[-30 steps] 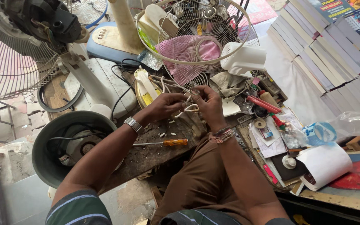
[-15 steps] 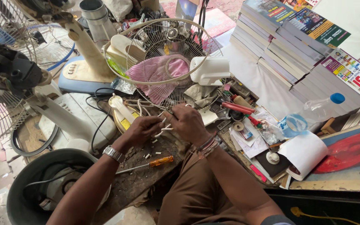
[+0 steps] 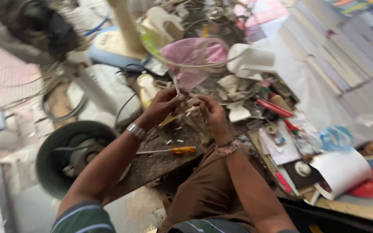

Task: The person sits at a cluttered workbench and uses a screwdriver to open a small white electrical component. They then strip the wire ends and twist them together by hand.

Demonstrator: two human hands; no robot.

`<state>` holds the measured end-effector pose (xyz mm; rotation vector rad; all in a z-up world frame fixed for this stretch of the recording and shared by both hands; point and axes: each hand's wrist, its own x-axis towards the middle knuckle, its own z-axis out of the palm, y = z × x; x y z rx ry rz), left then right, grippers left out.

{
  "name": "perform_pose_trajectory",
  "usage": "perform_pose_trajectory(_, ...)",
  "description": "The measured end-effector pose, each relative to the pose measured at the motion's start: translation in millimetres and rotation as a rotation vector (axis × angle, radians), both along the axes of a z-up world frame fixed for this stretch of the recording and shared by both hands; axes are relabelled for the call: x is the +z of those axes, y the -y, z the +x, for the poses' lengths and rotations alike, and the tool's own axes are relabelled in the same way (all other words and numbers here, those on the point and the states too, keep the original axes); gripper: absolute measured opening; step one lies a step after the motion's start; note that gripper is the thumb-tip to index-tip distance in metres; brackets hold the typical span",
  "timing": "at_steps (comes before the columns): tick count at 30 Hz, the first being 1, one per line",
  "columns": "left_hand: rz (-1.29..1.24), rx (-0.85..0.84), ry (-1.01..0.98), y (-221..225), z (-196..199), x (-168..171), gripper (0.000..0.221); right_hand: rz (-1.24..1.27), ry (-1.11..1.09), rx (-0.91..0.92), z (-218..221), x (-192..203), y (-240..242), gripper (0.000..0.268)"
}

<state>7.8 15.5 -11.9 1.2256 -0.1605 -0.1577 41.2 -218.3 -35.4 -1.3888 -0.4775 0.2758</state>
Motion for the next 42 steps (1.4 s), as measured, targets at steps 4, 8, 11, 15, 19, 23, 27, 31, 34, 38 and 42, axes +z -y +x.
perform_pose_trajectory(4,-0.140,-0.003,0.025,-4.7,6.3,0.0,0.032,-0.348,0.477,-0.203,-21.0,-14.9,-14.3,0.042)
perform_pose_trajectory(8,-0.132,0.022,-0.023,2.4,4.3,2.4,0.029,-0.281,0.377,-0.132,-27.9,-28.7,-18.0,0.023)
perform_pose_trajectory(11,0.001,-0.049,-0.069,1.1,3.0,5.1,0.032,-0.243,0.299,-0.134,-31.5,-30.7,-18.9,0.019)
perform_pose_trajectory(15,0.087,-0.021,-0.073,6.6,5.2,-0.7,0.028,-0.209,0.234,-0.128,-36.8,-27.6,-16.8,0.017)
perform_pose_trajectory(19,0.078,0.078,0.034,10.0,5.8,-4.9,0.028,-0.305,0.369,-0.155,-37.3,-21.9,-16.4,0.016)
perform_pose_trajectory(23,0.136,0.173,0.012,11.1,4.7,-1.7,0.026,-0.289,0.276,-0.118,-38.5,-21.1,-13.4,0.018)
perform_pose_trajectory(27,0.173,0.130,-0.021,9.7,2.7,5.7,0.023,-0.207,0.231,-0.112,-42.8,-30.9,-11.5,0.020)
perform_pose_trajectory(31,0.162,0.044,-0.086,6.7,3.0,6.4,0.020,-0.072,0.070,-0.108,-38.6,-45.6,-5.1,0.021)
perform_pose_trajectory(34,0.147,0.018,-0.070,5.7,1.7,2.9,0.020,-0.062,0.068,-0.138,-35.0,-52.0,-0.4,0.022)
perform_pose_trajectory(38,0.438,0.068,-0.049,6.7,1.6,-1.4,0.020,-0.017,0.036,-0.151,-38.1,-55.4,3.7,0.022)
perform_pose_trajectory(42,0.459,-0.014,-0.031,4.3,5.4,-2.3,0.020,0.038,-0.028,-0.177,-35.3,-58.4,14.2,0.021)
